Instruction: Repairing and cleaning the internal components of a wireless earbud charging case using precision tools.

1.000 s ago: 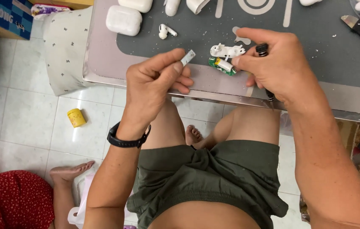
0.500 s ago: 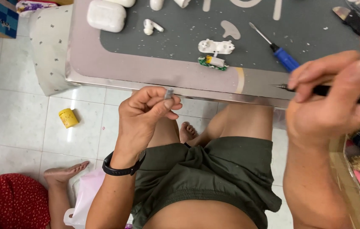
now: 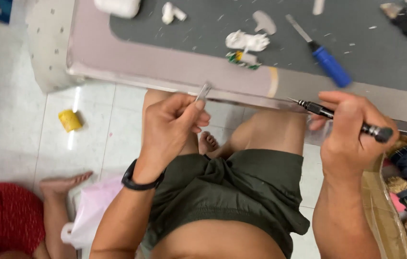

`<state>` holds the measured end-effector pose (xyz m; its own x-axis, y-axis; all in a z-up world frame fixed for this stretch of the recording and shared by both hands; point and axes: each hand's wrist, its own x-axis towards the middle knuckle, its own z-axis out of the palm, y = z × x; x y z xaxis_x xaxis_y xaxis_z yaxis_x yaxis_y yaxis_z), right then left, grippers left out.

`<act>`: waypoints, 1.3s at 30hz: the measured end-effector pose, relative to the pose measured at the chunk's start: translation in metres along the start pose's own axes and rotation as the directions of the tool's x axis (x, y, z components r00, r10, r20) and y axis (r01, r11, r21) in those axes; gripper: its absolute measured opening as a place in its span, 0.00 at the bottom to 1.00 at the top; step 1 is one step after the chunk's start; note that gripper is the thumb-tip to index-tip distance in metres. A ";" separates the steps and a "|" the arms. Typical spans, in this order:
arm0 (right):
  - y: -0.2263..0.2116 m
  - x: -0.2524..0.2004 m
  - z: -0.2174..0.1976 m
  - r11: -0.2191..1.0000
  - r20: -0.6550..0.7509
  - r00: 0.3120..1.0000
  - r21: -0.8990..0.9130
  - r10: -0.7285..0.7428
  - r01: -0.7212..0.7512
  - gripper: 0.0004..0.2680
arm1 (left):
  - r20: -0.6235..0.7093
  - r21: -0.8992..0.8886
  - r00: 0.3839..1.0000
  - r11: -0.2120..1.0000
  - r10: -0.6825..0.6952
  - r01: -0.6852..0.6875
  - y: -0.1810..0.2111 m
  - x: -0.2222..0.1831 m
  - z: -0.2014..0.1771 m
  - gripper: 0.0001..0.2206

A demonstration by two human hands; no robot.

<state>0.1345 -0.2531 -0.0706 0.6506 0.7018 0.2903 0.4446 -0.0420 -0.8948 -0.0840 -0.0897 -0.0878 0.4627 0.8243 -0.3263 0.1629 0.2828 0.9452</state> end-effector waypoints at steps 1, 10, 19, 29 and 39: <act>0.000 -0.001 0.007 1.000 0.022 1.000 0.007 0.003 -0.003 0.10 | -0.021 -0.003 1.000 1.000 -0.010 0.010 -0.005 0.001 0.001 0.07; -0.024 0.017 0.068 0.967 0.299 0.927 -0.048 -0.225 0.250 0.10 | 0.101 -0.312 0.994 0.950 0.053 -0.019 -0.026 0.006 -0.003 0.08; -0.022 0.024 0.087 0.907 0.333 0.854 0.006 -0.399 0.422 0.08 | 0.166 -0.390 0.984 0.921 0.059 0.010 -0.030 0.010 -0.007 0.08; -0.026 0.023 0.091 0.902 0.339 0.848 0.002 -0.407 0.432 0.08 | 0.187 -0.437 0.981 0.899 0.058 0.030 -0.028 0.011 -0.009 0.08; -0.023 0.025 0.094 0.838 0.355 0.790 -0.030 -0.501 0.545 0.08 | 0.164 -0.490 0.986 0.869 0.010 0.073 -0.023 0.010 -0.006 0.08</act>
<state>0.0829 -0.1677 -0.0741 0.0729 0.8275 0.5567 0.7455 0.3256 -0.5816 -0.0882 -0.0852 -0.1127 0.6010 0.7354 -0.3131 -0.2517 0.5459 0.7992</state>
